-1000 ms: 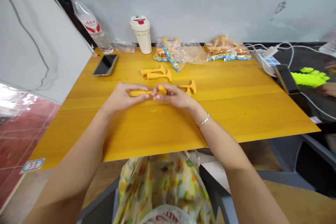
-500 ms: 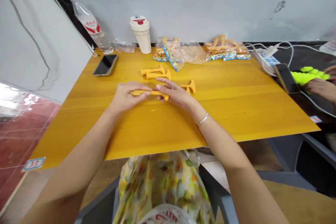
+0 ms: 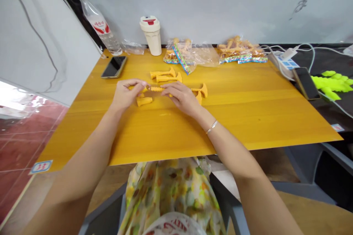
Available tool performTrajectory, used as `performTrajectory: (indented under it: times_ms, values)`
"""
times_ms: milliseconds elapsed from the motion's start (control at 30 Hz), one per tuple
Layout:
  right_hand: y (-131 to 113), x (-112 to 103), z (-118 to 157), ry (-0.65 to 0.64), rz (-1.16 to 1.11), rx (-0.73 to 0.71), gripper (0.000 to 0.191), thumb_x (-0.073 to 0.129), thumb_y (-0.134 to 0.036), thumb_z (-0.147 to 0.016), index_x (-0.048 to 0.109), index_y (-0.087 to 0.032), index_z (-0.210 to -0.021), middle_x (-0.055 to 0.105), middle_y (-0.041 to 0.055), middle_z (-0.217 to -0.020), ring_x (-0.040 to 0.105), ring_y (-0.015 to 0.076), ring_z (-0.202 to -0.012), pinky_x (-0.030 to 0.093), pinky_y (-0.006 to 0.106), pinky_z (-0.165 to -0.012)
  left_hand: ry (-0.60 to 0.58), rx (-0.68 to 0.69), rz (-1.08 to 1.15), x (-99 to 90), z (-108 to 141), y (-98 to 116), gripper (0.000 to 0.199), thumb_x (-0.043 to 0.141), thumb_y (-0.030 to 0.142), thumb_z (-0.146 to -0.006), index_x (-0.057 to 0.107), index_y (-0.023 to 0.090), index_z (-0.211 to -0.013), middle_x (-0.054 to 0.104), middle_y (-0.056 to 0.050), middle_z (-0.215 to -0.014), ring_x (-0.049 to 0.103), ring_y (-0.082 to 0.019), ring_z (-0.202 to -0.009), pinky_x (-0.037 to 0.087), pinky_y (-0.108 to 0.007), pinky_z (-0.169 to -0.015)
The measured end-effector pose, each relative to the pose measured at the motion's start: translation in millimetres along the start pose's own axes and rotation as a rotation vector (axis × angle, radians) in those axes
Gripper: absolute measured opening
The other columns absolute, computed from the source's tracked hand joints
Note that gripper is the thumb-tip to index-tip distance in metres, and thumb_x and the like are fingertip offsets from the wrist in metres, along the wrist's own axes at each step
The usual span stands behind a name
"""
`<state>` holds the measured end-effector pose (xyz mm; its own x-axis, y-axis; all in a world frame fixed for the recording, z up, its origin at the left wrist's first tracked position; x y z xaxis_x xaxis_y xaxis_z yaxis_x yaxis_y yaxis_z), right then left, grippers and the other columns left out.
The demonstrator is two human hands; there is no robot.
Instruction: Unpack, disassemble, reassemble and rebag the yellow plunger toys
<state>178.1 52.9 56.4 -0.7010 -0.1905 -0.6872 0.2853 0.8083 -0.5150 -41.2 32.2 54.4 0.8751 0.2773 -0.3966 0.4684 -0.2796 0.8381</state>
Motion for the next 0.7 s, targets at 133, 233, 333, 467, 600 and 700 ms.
performTrajectory:
  times_ms: [133, 233, 333, 467, 600, 700]
  values:
    - [17, -17, -1, 0.096, 0.145, 0.097, 0.03, 0.041, -0.038, -0.105, 0.067, -0.025, -0.11, 0.071, 0.0095, -0.121, 0.065, 0.0247, -0.118, 0.048, 0.044, -0.106, 0.209, -0.008, 0.017, -20.6, -9, -12, 0.031, 0.059, 0.048, -0.091, 0.074, 0.021, -0.089, 0.076, -0.005, -0.093, 0.068, -0.017, -0.081, 0.055, -0.027, -0.067]
    - [39, -32, 1, 0.236, 0.178, 0.233, 0.026, 0.046, -0.04, -0.102, 0.063, -0.024, -0.115, 0.071, 0.0091, -0.116, 0.065, 0.025, -0.111, 0.05, 0.043, -0.101, 0.307, -0.004, -0.068, -34.7, -14, -26, 0.026, 0.061, 0.045, -0.091, 0.071, 0.023, -0.099, 0.075, -0.005, -0.104, 0.069, -0.018, -0.095, 0.056, -0.029, -0.082]
    - [64, -42, 5, 0.301, 0.174, 0.376, 0.029, 0.05, -0.037, -0.099, 0.057, -0.022, -0.123, 0.069, 0.0092, -0.11, 0.066, 0.0254, -0.101, 0.053, 0.043, -0.095, 0.34, -0.077, -0.088, -43.2, -19, -46, 0.022, 0.067, 0.04, -0.086, 0.069, 0.023, -0.101, 0.074, -0.005, -0.105, 0.068, -0.019, -0.1, 0.055, -0.03, -0.088]
    - [99, -49, 16, 0.336, 0.141, 0.578, 0.033, 0.049, -0.03, -0.097, 0.052, -0.021, -0.128, 0.065, 0.0054, -0.091, 0.063, 0.023, -0.077, 0.054, 0.044, -0.085, 0.338, -0.166, -0.038, -46.0, -20, -61, 0.02, 0.069, 0.033, -0.082, 0.068, 0.022, -0.098, 0.073, -0.005, -0.102, 0.067, -0.019, -0.097, 0.054, -0.032, -0.091]
    - [123, -53, 22, 0.39, 0.104, 0.607, 0.034, 0.05, -0.028, -0.095, 0.049, -0.023, -0.129, 0.06, 0.0026, -0.085, 0.059, 0.0208, -0.071, 0.053, 0.044, -0.083, 0.216, -0.051, -0.116, -37.8, -16, -38, 0.022, 0.068, 0.034, -0.084, 0.068, 0.023, -0.104, 0.073, -0.004, -0.109, 0.065, -0.021, -0.105, 0.05, -0.036, -0.1]
    - [133, -52, 23, 0.406, 0.113, 0.58, 0.036, 0.051, -0.028, -0.095, 0.048, -0.022, -0.13, 0.062, 0.0056, -0.095, 0.063, 0.0229, -0.084, 0.052, 0.045, -0.09, 0.049, 0.076, -0.241, -23.0, -11, -18, 0.025, 0.069, 0.036, -0.085, 0.07, 0.024, -0.107, 0.074, -0.004, -0.112, 0.063, -0.023, -0.108, 0.045, -0.041, -0.105]
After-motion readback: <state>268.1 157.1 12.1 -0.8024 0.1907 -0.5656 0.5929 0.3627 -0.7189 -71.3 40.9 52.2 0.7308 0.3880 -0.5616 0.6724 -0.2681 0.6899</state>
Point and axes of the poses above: each hand's wrist, its own z-axis away from the middle knuckle, its own x-axis out of the palm, y = z × x, the point moved 4 cm from there along -z, towards the middle knuckle
